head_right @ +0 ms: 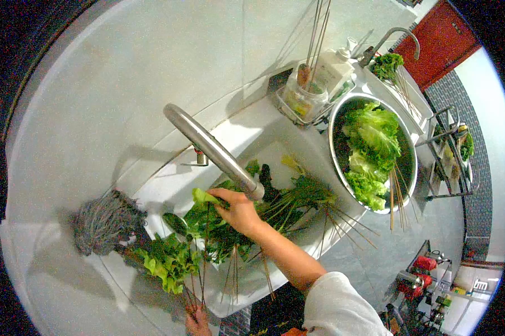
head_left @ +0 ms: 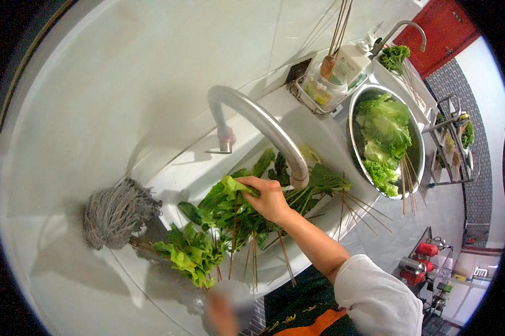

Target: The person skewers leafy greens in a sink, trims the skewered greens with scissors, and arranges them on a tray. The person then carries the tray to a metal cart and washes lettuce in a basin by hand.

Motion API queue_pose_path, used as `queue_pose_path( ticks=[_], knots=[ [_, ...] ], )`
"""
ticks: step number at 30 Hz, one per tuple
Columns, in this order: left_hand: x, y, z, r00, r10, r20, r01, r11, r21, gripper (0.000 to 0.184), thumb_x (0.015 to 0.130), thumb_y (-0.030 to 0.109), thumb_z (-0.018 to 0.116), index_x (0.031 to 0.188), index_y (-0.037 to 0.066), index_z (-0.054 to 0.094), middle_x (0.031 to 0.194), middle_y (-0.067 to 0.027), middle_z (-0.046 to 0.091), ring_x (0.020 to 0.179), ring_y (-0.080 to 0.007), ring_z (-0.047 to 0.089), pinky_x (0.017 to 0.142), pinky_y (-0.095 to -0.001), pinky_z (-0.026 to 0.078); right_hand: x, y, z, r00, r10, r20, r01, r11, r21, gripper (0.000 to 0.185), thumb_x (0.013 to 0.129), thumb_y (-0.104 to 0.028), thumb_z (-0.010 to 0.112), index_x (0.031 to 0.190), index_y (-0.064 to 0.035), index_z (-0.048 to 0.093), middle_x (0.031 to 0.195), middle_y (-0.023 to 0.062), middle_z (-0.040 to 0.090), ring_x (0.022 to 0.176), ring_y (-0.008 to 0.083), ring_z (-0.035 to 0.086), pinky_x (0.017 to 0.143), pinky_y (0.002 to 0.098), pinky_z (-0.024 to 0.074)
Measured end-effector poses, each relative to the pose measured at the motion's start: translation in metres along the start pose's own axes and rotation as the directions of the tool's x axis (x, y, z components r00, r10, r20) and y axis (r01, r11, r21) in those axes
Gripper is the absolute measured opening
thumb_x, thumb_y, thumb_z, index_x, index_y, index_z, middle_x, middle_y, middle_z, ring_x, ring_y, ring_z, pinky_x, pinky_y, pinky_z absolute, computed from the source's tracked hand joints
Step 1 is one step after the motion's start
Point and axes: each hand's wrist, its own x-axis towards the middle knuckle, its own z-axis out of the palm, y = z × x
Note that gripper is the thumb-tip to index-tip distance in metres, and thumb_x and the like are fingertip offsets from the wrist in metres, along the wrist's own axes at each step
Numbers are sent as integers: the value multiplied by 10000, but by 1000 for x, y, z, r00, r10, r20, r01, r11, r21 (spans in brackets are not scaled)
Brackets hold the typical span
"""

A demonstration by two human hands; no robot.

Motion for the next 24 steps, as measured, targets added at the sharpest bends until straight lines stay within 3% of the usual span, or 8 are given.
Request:
queue_pose_path(
  ticks=[6, 7, 13, 15, 18, 19, 21, 24],
  knots=[
    [0, -3, -2, 999, -17, 31, 18, 1000, -20, 414, 828, 381, 383, 1116, 89, 439, 939, -126, 551, 813, -284, 525, 657, -347, 400, -16, 7, 8, 980, -166, 110, 169, 986, -13, 379, 650, 2, 535, 1022, -65, 505, 976, 125, 541, 900, 283, 521, 788, 322, 416],
    [1, -5, -2, 999, -22, 31, 22, 1000, 12, 409, 828, 383, 384, 1097, 83, 452, 931, -122, 551, 805, -274, 524, 656, -338, 399, -23, 4, 13, 982, -63, 177, 65, 998, -2, 383, 645, 10, 530, 1019, -65, 507, 980, 122, 539, 901, 288, 517, 796, 329, 418],
    [10, -14, 1, 995, -95, -7, 94, 993, -75, 381, 833, 367, 396, 1025, 47, 474, 894, -124, 549, 783, -264, 525, 649, -327, 402, -11, 60, 35, 995, 44, 86, -86, 797, 598, 442, 712, -71, 475, 1140, -34, 369, 1093, 95, 464, 1012, 195, 439, 850, 312, 361],
    [12, -30, 5, 997, -71, -5, 70, 989, -129, 378, 833, 363, 400, 1016, 41, 476, 879, -125, 550, 768, -256, 525, 641, -328, 402, 11, 129, 54, 824, 540, -171, -417, 783, 462, 345, 763, -122, 437, 1091, -26, 391, 1068, 106, 468, 976, 226, 459, 827, 340, 376],
    [19, -50, 16, 995, 41, -94, -55, 985, -161, 374, 834, 357, 401, 1003, 33, 480, 858, -129, 550, 747, -248, 527, 627, -328, 403, 34, 180, 66, 609, 683, -404, -643, 723, 252, 371, 762, -142, 487, 1100, -25, 389, 1065, 134, 467, 956, 260, 471, 818, 365, 389],
    [22, -52, 19, 976, 123, -182, -149, 980, -132, 373, 834, 355, 400, 998, 31, 482, 851, -132, 550, 742, -249, 527, 621, -328, 404, 44, 213, 76, 370, 800, -472, -792, 537, 291, 400, 748, -152, 524, 1104, -26, 392, 1067, 145, 465, 952, 272, 473, 812, 378, 396],
    [18, -32, 12, 983, 108, -151, -113, 993, -25, 376, 833, 358, 397, 996, 32, 487, 852, -135, 551, 744, -258, 530, 621, -329, 406, 54, 235, 80, 124, 826, -550, -891, 337, 305, 515, 701, -191, 613, 1133, -29, 384, 1112, 155, 435, 960, 295, 467, 811, 404, 409],
    [21, -36, 3, 988, 125, -90, -109, 981, 160, 381, 831, 363, 392, 991, 34, 498, 840, -138, 556, 738, -274, 534, 611, -334, 408, 61, 223, 68, 208, 937, -280, -865, 310, 395, 525, 694, -213, 625, 1123, -13, 397, 1135, 152, 419, 958, 300, 471, 812, 399, 411]
  ],
)
